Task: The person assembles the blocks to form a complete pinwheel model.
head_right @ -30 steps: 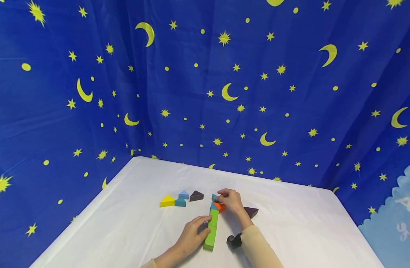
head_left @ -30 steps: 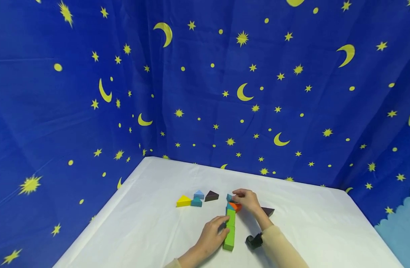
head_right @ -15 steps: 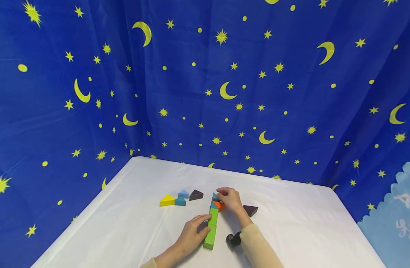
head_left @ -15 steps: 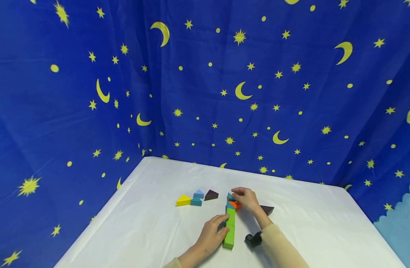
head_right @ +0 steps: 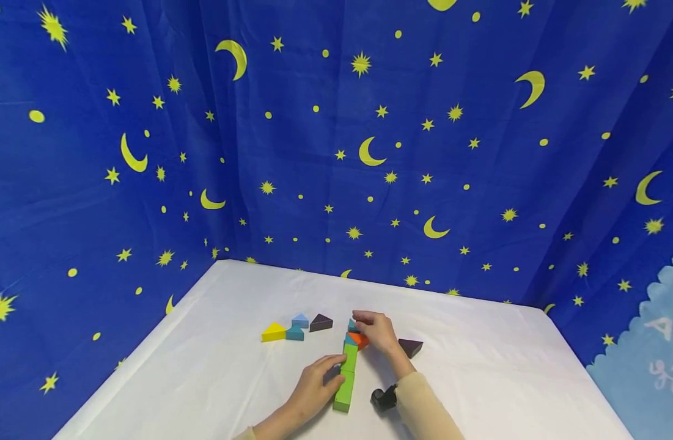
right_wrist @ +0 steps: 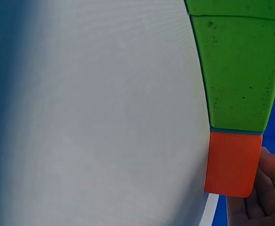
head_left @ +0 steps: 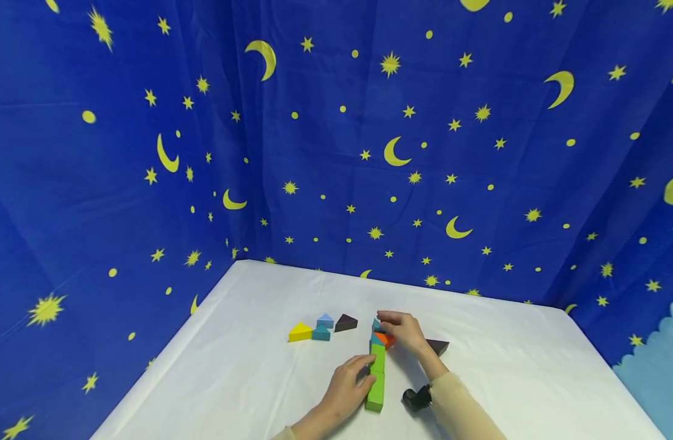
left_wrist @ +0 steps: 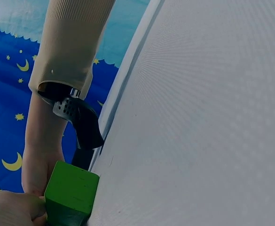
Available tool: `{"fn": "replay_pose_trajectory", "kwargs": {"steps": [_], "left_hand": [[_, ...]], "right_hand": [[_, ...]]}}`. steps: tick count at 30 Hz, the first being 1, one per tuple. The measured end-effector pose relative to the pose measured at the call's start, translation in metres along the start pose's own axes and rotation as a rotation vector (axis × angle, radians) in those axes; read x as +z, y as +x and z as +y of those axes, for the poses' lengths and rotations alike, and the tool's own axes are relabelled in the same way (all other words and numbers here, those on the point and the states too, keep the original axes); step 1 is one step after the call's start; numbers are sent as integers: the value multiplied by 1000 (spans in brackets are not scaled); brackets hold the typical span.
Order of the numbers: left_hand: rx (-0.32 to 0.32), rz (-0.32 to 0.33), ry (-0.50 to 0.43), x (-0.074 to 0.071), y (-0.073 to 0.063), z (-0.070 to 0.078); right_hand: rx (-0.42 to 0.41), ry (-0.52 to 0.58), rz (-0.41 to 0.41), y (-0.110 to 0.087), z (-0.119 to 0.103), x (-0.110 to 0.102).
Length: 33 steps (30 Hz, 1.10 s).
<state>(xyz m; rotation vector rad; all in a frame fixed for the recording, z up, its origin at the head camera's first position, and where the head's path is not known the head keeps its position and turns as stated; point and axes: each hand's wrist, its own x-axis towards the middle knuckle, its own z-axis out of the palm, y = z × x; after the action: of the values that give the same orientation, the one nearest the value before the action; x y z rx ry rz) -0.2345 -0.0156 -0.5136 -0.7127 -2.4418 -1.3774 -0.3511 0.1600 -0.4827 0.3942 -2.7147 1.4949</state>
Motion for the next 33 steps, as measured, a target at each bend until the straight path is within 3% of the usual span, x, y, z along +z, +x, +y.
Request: {"fn": "replay_pose_trajectory", "kwargs": {"steps": [8, 24, 33], "left_hand": [[22, -2, 3, 5, 0, 2], [29, 74, 15, -5, 9, -1], [-8, 0, -20, 1, 3, 2]], "right_hand": [[6, -23, 27, -2, 3, -3], [-256, -187, -12, 19, -14, 1], [-218, -157, 18, 4, -5, -5]]}}
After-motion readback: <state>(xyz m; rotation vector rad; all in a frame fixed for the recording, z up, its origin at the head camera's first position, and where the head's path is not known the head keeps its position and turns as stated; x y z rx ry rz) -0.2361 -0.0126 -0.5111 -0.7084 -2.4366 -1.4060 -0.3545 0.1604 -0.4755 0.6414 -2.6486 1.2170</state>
